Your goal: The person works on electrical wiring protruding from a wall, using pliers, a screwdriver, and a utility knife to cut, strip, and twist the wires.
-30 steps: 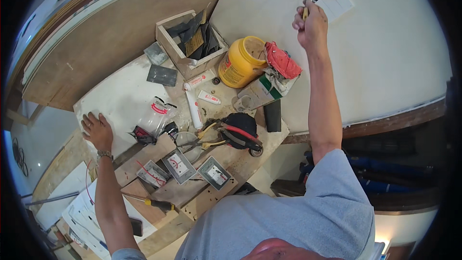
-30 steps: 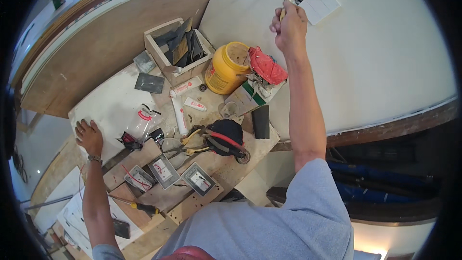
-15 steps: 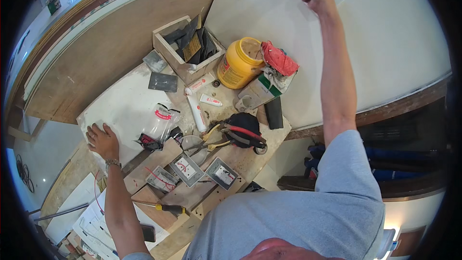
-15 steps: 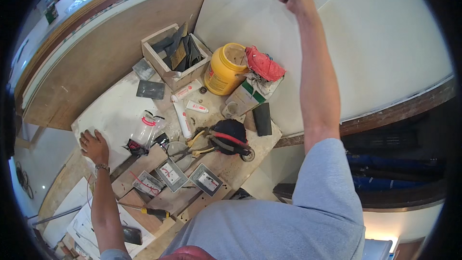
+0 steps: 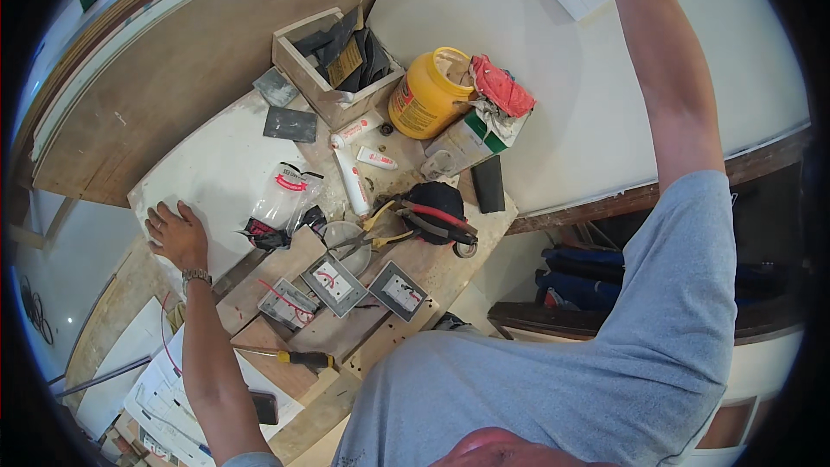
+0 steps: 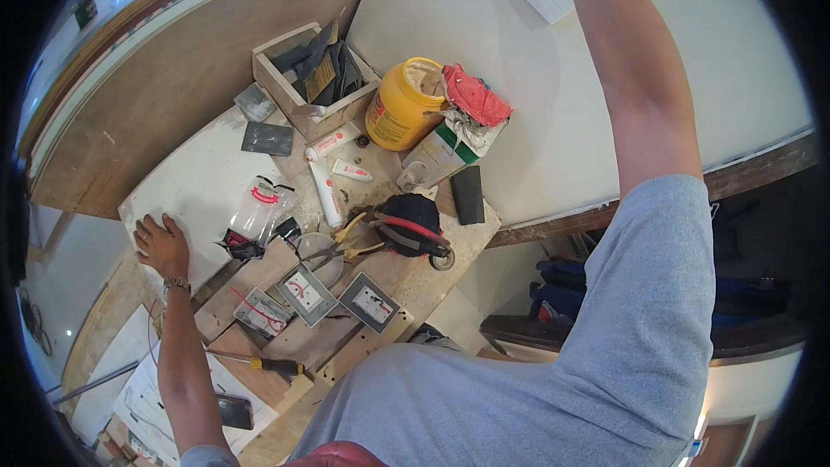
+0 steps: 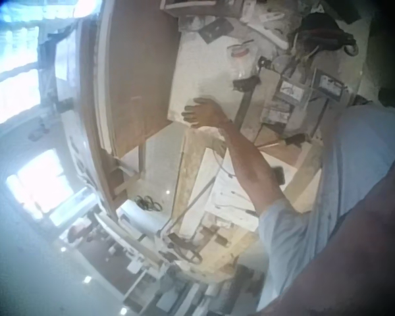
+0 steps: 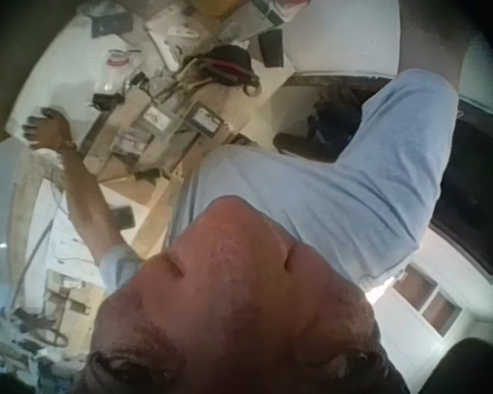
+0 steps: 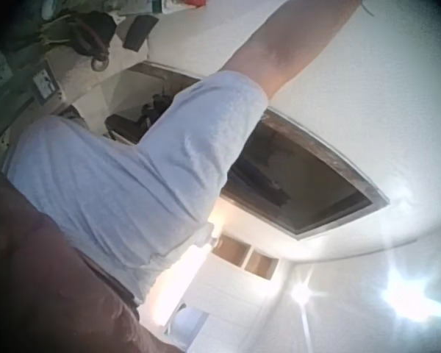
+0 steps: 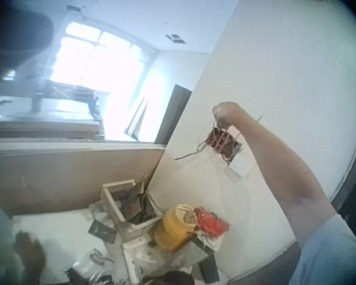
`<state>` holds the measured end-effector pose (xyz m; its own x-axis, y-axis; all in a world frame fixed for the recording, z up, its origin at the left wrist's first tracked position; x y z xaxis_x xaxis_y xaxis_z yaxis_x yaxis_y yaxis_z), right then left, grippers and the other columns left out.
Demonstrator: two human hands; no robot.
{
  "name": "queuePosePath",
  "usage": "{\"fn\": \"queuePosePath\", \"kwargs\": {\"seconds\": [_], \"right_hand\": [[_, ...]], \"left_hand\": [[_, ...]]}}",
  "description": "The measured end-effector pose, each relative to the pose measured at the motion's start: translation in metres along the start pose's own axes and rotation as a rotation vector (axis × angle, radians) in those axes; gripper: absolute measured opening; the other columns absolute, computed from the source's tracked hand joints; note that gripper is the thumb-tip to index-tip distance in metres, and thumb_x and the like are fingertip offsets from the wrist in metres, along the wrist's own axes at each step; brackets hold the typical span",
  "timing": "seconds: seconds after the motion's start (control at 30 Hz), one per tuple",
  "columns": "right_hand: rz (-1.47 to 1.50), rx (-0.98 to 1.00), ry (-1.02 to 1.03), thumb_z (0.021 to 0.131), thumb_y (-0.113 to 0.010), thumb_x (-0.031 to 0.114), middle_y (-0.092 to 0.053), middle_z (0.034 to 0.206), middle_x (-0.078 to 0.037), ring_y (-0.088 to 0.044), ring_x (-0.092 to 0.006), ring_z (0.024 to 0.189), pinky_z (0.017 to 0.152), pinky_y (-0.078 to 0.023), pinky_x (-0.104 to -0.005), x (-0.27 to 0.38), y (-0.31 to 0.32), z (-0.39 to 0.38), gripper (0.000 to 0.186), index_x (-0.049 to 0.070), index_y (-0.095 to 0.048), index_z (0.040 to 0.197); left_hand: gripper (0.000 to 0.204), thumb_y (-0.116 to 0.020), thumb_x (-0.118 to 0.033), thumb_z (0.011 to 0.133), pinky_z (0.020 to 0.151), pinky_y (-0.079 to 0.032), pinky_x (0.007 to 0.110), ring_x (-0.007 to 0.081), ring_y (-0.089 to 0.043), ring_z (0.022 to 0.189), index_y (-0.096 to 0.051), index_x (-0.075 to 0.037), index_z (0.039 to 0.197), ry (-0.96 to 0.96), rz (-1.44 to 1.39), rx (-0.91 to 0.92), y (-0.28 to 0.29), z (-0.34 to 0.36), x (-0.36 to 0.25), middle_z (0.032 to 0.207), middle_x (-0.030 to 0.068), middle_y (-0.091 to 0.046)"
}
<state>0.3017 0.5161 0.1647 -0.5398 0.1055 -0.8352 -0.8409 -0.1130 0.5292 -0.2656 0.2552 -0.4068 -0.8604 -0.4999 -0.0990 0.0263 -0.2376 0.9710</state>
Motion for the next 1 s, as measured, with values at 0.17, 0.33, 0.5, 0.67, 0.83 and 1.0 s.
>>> {"fn": "queuePosePath", "kwargs": {"seconds": [0.17, 0.33, 0.5, 0.67, 0.83, 1.0], "right_hand": [[0.180, -0.166, -0.119, 0.071, -0.073, 0.017, -0.074, 0.087, -0.022, -0.074, -0.0368, 0.082, 0.071, -0.059, -0.0435, 0.008, -0.010, -0.004, 0.020, 0.002, -0.078, 0.083], [0.683, -0.519, -0.384, 0.083, -0.066, 0.022, -0.075, 0.090, -0.022, -0.075, -0.0373, 0.085, 0.074, -0.060, -0.0473, 0.071, -0.063, -0.083, 0.021, 0.006, -0.079, 0.087], [0.626, -0.600, -0.530, 0.092, -0.057, 0.011, -0.062, 0.112, -0.025, -0.070, -0.0454, 0.092, 0.078, -0.058, -0.0529, 0.115, -0.100, -0.126, 0.025, -0.002, -0.059, 0.114], [0.586, -0.414, -0.502, 0.093, -0.057, 0.017, -0.067, 0.115, -0.027, -0.070, -0.0453, 0.102, 0.086, -0.058, -0.0536, 0.102, -0.075, -0.120, 0.032, 0.002, -0.062, 0.120], [0.514, -0.321, -0.241, 0.083, -0.068, 0.022, -0.076, 0.092, -0.022, -0.075, -0.0361, 0.085, 0.074, -0.059, -0.0480, 0.042, -0.034, -0.096, 0.021, 0.005, -0.079, 0.087], [0.236, 0.011, -0.225, 0.077, -0.070, 0.019, -0.075, 0.091, -0.025, -0.075, -0.0368, 0.084, 0.071, -0.059, -0.0475, -0.010, -0.004, -0.019, 0.022, -0.001, -0.077, 0.084]], "left_hand": [[0.056, -0.041, -0.046, 0.107, 0.116, -0.025, 0.068, 0.0383, -0.030, 0.152, -0.043, -0.009, 0.148, -0.002, -0.014, 0.002, -0.001, 0.000, -0.001, 0.162, 0.0199, -0.038], [0.054, -0.042, -0.044, 0.107, 0.116, -0.026, 0.067, 0.0384, -0.031, 0.151, -0.044, -0.008, 0.147, -0.004, -0.008, -0.005, 0.002, -0.002, 0.000, 0.161, 0.0199, -0.039], [0.052, -0.042, -0.043, 0.107, 0.116, -0.026, 0.067, 0.0379, -0.031, 0.152, -0.044, -0.009, 0.146, -0.017, 0.033, -0.017, 0.007, -0.003, -0.002, 0.161, 0.0199, -0.039], [0.052, -0.042, -0.043, 0.107, 0.116, -0.026, 0.068, 0.0379, -0.031, 0.151, -0.044, -0.009, 0.146, 0.007, -0.003, 0.002, 0.008, -0.002, -0.003, 0.161, 0.0201, -0.039], [0.053, -0.043, -0.043, 0.107, 0.116, -0.027, 0.068, 0.0382, -0.031, 0.151, -0.045, -0.008, 0.146, -0.002, -0.002, -0.012, 0.004, -0.003, -0.002, 0.161, 0.0203, -0.039], [0.054, -0.044, -0.044, 0.106, 0.115, -0.027, 0.069, 0.0386, -0.031, 0.151, -0.045, -0.008, 0.147, -0.006, 0.008, -0.027, 0.003, -0.002, -0.003, 0.161, 0.0209, -0.039]]}}
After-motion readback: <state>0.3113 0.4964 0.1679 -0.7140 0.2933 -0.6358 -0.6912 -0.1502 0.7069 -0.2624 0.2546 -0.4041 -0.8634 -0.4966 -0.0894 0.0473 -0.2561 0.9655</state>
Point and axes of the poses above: each hand's wrist, its own z-axis towards the middle knuckle, its own y-axis out of the back of the hand, x = y × z, the point moved 3 cm from there along z, towards the middle knuckle
